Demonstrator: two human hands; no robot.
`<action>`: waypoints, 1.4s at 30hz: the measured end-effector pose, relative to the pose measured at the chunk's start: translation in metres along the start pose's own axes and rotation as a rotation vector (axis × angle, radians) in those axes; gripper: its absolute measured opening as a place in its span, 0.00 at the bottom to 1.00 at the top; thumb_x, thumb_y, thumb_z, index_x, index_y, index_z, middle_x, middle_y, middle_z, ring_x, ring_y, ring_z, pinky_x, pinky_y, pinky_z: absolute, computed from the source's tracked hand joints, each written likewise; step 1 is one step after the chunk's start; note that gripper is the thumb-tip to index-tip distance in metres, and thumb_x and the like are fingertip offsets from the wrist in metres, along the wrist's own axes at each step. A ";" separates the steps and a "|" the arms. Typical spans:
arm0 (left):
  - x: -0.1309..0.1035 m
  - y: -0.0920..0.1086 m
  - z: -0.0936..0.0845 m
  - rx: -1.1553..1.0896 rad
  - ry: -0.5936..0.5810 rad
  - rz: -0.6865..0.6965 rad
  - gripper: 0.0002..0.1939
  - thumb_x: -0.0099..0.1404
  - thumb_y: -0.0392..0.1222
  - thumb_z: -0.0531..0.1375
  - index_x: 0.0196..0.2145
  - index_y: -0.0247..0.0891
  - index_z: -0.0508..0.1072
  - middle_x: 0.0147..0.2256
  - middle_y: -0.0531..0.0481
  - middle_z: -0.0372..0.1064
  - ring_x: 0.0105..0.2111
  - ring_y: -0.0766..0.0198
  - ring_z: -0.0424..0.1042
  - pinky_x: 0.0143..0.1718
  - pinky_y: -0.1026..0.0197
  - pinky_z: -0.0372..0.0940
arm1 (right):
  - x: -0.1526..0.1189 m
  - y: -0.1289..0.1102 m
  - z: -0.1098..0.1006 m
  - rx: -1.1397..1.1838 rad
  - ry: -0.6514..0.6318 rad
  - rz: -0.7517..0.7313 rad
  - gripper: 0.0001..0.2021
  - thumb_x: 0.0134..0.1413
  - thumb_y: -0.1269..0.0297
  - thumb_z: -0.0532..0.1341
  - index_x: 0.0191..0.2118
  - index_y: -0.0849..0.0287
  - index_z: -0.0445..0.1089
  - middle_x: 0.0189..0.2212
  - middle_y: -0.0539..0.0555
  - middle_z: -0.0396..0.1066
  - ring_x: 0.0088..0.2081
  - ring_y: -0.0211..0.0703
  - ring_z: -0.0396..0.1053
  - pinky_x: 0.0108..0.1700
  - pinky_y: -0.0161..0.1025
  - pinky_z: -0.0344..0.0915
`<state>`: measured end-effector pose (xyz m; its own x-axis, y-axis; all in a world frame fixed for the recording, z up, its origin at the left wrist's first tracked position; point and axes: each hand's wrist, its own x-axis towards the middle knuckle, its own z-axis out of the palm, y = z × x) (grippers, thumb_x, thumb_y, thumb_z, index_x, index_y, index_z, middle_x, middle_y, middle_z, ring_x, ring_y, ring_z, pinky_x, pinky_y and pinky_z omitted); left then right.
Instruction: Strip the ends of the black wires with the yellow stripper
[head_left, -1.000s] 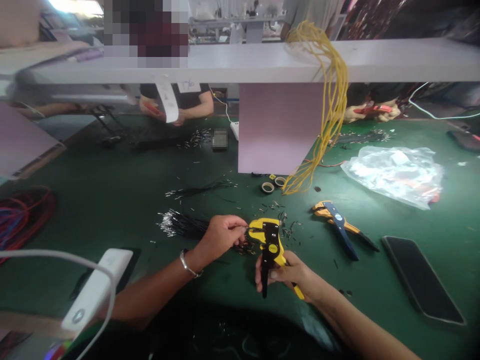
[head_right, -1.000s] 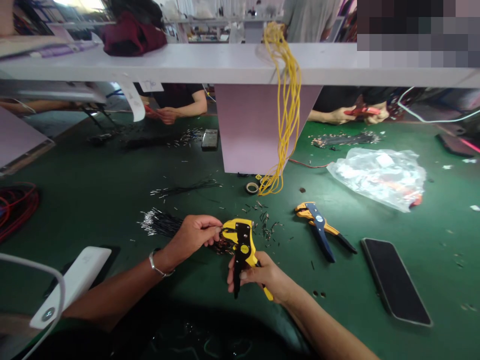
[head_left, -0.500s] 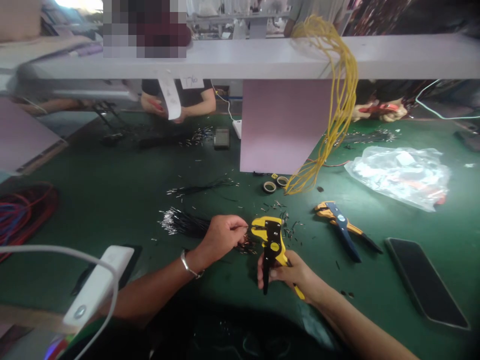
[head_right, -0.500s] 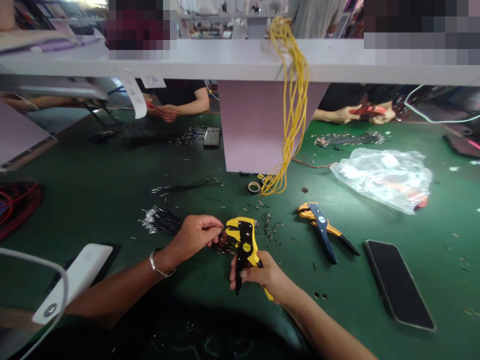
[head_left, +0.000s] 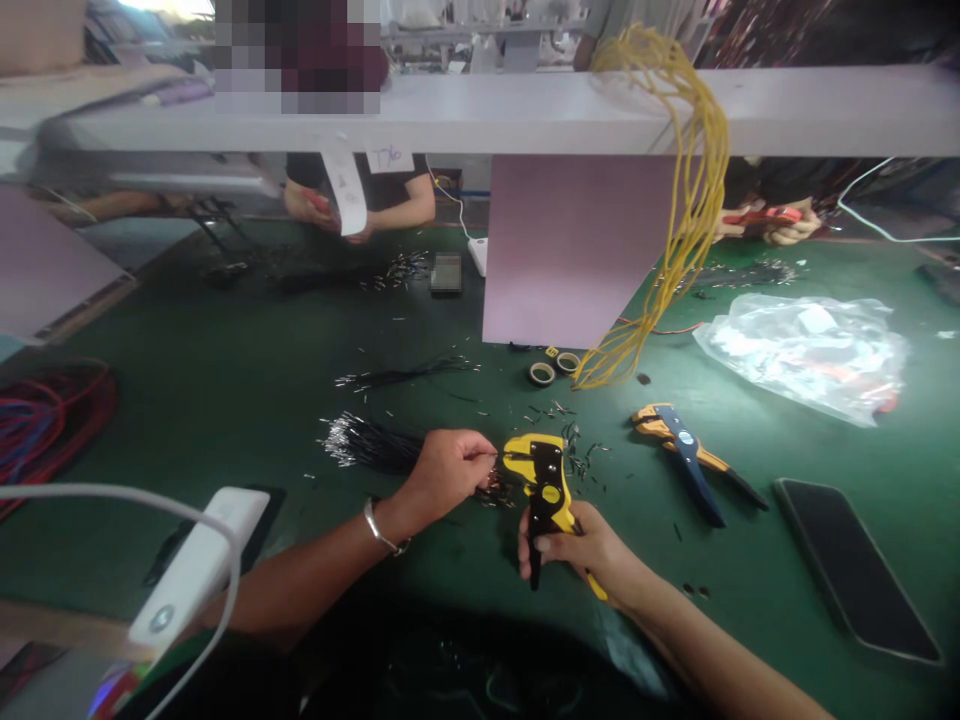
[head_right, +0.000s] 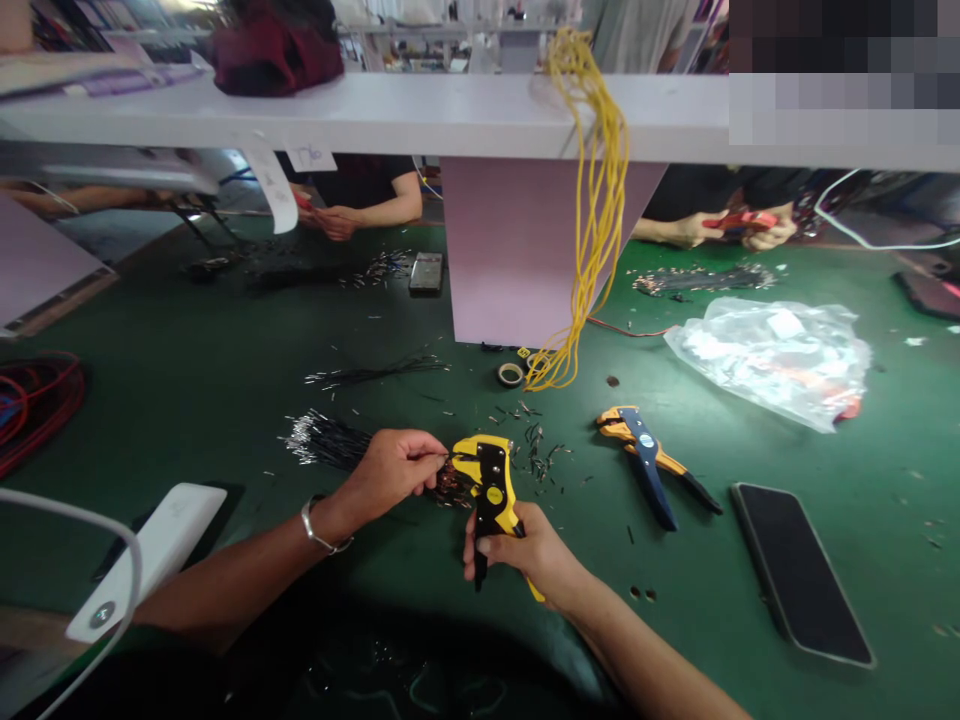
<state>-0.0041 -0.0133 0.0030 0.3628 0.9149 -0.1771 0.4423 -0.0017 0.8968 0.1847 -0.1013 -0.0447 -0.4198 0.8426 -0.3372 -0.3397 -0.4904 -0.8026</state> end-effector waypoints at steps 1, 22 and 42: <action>0.000 0.000 0.000 -0.003 0.001 -0.001 0.09 0.55 0.34 0.56 0.25 0.34 0.76 0.17 0.54 0.67 0.17 0.72 0.63 0.20 0.69 0.59 | 0.000 0.000 0.000 0.005 0.004 -0.001 0.14 0.42 0.63 0.70 0.34 0.65 0.70 0.26 0.54 0.74 0.26 0.43 0.73 0.30 0.39 0.67; -0.001 0.005 -0.001 -0.005 -0.012 -0.044 0.08 0.54 0.33 0.56 0.24 0.34 0.75 0.16 0.54 0.67 0.15 0.72 0.62 0.18 0.70 0.58 | 0.000 0.003 -0.001 -0.048 0.038 -0.010 0.13 0.44 0.62 0.69 0.32 0.65 0.69 0.21 0.53 0.73 0.22 0.41 0.71 0.25 0.37 0.65; 0.004 0.001 -0.007 -0.102 -0.045 -0.111 0.05 0.54 0.36 0.58 0.27 0.33 0.75 0.17 0.53 0.67 0.16 0.72 0.63 0.16 0.71 0.57 | 0.001 0.003 0.001 -0.027 0.096 -0.002 0.12 0.41 0.63 0.69 0.29 0.64 0.68 0.18 0.52 0.72 0.18 0.41 0.70 0.21 0.36 0.65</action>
<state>-0.0080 -0.0069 0.0060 0.3533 0.8882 -0.2936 0.3972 0.1417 0.9067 0.1825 -0.1023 -0.0475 -0.3361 0.8617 -0.3802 -0.3167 -0.4835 -0.8160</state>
